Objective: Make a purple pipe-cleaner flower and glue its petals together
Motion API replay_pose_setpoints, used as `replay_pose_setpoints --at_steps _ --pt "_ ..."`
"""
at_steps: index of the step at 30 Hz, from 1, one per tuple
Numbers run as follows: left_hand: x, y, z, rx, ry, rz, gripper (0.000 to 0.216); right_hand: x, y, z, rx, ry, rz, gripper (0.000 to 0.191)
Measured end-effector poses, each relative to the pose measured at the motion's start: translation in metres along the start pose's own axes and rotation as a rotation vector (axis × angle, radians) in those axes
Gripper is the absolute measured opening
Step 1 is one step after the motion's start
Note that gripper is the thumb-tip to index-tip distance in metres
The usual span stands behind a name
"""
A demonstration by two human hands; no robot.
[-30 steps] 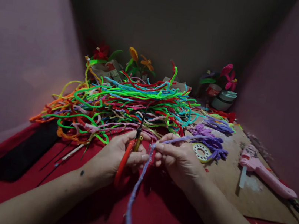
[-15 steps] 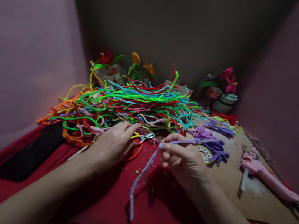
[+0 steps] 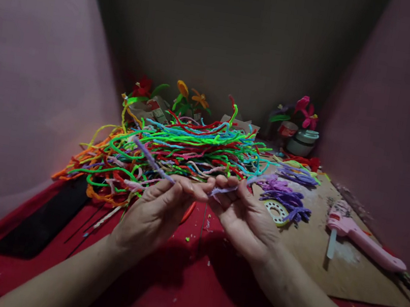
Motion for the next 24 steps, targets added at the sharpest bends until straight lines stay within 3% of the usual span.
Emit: replay_pose_setpoints --at_steps 2,5,15,24 --pt "0.000 0.003 -0.003 -0.035 -0.126 0.274 0.022 0.000 0.007 0.002 -0.003 0.026 -0.057 0.010" --pt "-0.002 0.007 -0.002 -0.117 -0.233 0.447 0.031 -0.002 0.012 0.007 0.000 0.041 -0.054 0.016" --pt "0.006 0.012 0.004 -0.059 -0.342 0.438 0.033 -0.011 -0.001 0.017 -0.123 0.171 0.044 0.023" --pt "0.004 0.002 -0.003 -0.092 -0.291 0.515 0.029 -0.010 -0.002 0.010 -0.135 0.052 0.089 0.020"
Point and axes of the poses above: each hand's wrist, its own z-axis away from the middle knuckle, its own y-axis out of the palm, x = y × z, the point moved 3 cm from there along -z, towards the middle knuckle, and after that the axes turned 12 degrees about -y, right-handed, at the moved point
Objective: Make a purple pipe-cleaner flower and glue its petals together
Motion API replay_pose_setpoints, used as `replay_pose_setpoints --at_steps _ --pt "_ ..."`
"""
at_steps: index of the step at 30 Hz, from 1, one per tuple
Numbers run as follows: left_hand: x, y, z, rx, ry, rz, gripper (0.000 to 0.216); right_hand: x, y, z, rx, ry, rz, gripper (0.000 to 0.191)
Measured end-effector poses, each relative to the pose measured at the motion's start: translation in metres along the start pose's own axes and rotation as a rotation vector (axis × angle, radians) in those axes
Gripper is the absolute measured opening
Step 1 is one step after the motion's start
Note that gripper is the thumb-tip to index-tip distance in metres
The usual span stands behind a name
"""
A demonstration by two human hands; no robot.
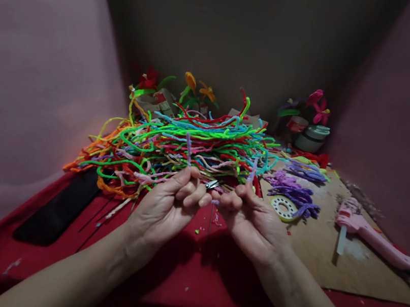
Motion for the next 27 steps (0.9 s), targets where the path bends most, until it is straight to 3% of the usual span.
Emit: replay_pose_setpoints --at_steps 7,15,18,21,24,27 --pt "-0.009 -0.008 -0.007 0.016 0.022 0.157 0.027 -0.004 -0.001 -0.002 0.108 -0.161 0.135 0.013" --pt "-0.014 -0.009 -0.004 -0.021 0.105 0.086 0.022 0.005 -0.012 -0.008 -0.082 -0.275 0.135 0.013" --pt "-0.014 -0.009 -0.002 -0.063 0.179 -0.074 0.013 0.004 -0.013 -0.008 -0.098 -0.268 0.126 0.015" --pt "-0.008 -0.010 -0.001 -0.112 0.168 -0.391 0.025 0.000 -0.012 -0.007 -0.083 -0.258 0.138 0.015" --pt "-0.004 -0.012 0.000 -0.175 0.206 -0.687 0.019 -0.003 -0.011 -0.004 -0.063 -0.235 0.159 0.015" --pt "-0.004 -0.012 0.002 -0.223 0.284 -0.767 0.010 -0.006 -0.011 -0.002 -0.053 -0.213 0.177 0.017"
Point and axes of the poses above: each hand's wrist, its own z-axis away from the middle knuckle, its own y-axis out of the palm, x = y × z, the point moved 3 cm from there along -z, towards the middle knuckle, and after that the axes turned 12 degrees about -y, right-handed, at the moved point
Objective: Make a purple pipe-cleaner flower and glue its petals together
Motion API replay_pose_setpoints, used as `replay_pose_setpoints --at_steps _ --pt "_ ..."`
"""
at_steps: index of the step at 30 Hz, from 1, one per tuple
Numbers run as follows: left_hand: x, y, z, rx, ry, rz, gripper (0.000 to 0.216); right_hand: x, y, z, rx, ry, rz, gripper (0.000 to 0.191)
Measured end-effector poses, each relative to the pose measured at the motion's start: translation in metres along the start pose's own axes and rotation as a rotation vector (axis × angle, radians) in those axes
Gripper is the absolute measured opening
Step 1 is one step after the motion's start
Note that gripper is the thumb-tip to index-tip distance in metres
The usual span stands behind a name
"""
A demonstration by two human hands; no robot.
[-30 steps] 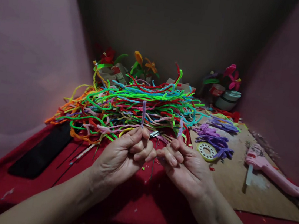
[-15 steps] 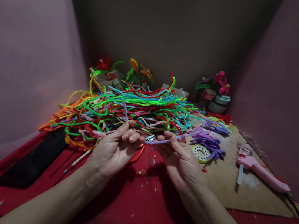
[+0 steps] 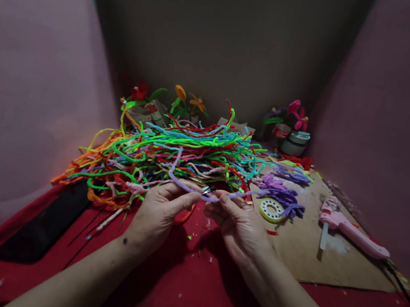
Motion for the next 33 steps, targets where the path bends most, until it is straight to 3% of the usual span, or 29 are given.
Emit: replay_pose_setpoints --at_steps 5,15,20,23,33 --pt "-0.005 -0.001 0.001 -0.034 0.017 -0.029 0.010 -0.002 -0.002 0.001 0.015 0.014 -0.008 0.016" --pt "0.001 0.000 -0.004 -0.029 -0.085 0.141 0.009 0.003 0.001 0.002 0.057 -0.022 -0.013 0.019" --pt "0.007 0.004 -0.002 0.055 -0.040 0.077 0.006 -0.004 0.005 0.010 0.182 0.075 0.111 0.015" --pt "0.010 0.004 -0.002 0.088 0.000 0.031 0.004 -0.005 0.004 0.009 0.186 0.058 0.137 0.014" --pt "0.010 0.009 -0.002 0.217 -0.056 0.035 0.006 -0.003 0.004 0.007 0.181 0.031 0.152 0.007"
Point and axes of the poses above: each hand's wrist, its own z-axis away from the middle knuckle, its own y-axis out of the palm, x = y × z, the point moved 3 cm from there along -z, towards the middle knuckle, and after that the axes turned 12 degrees about -y, right-handed, at the moved point
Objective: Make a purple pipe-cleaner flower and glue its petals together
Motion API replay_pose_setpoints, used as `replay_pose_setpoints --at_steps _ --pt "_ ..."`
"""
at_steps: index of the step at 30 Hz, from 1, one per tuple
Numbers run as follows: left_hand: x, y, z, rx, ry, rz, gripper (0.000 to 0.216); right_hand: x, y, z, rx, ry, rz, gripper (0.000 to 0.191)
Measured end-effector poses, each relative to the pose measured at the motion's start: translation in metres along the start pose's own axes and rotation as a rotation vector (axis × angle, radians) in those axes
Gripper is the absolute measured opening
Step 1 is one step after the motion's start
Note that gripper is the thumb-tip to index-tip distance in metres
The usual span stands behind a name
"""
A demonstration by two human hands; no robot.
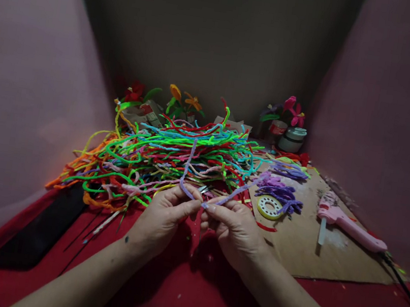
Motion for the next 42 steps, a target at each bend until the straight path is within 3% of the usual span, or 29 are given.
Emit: replay_pose_setpoints --at_steps 7,12,14,17,19,25,29,33,39,42 --pt "0.005 -0.001 0.000 -0.047 -0.043 0.039 0.009 -0.002 -0.003 0.000 -0.031 -0.047 0.119 0.006" --pt "-0.011 -0.022 -0.007 -0.168 -0.057 0.010 0.021 0.016 -0.011 -0.008 -0.110 -0.076 0.174 0.011" --pt "-0.021 -0.033 -0.009 -0.229 -0.029 -0.317 0.022 0.029 -0.011 -0.016 -0.114 -0.116 0.201 0.013" --pt "-0.022 -0.038 -0.012 -0.175 0.012 -1.036 0.016 0.042 -0.009 -0.028 -0.092 -0.145 0.212 0.014" --pt "-0.014 -0.037 -0.013 -0.145 0.062 -1.385 0.013 0.043 -0.009 -0.034 -0.059 -0.176 0.213 0.013" --pt "0.006 -0.037 -0.022 -0.249 0.156 -1.822 0.023 0.033 -0.026 -0.038 -0.093 -0.233 0.260 0.014" --pt "0.009 -0.042 -0.032 -0.233 0.138 -1.882 0.024 0.035 -0.033 -0.037 -0.100 -0.263 0.249 0.012" --pt "0.003 -0.054 -0.037 -0.174 0.064 -1.744 0.026 0.039 -0.032 -0.038 -0.085 -0.287 0.246 0.012" --pt "-0.014 -0.061 -0.020 -0.041 0.204 -1.601 0.036 0.042 -0.033 -0.040 -0.121 -0.288 0.263 0.012" --pt "-0.020 -0.053 -0.010 -0.093 0.289 -1.625 0.038 0.041 -0.033 -0.039 -0.109 -0.286 0.289 0.014"
Point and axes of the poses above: each hand's wrist, its own z-axis away from the middle knuckle, its own y-axis out of the palm, x = y × z, the point moved 3 cm from there along -z, towards the middle knuckle, and after that the axes turned 12 degrees about -y, right-handed, at the moved point
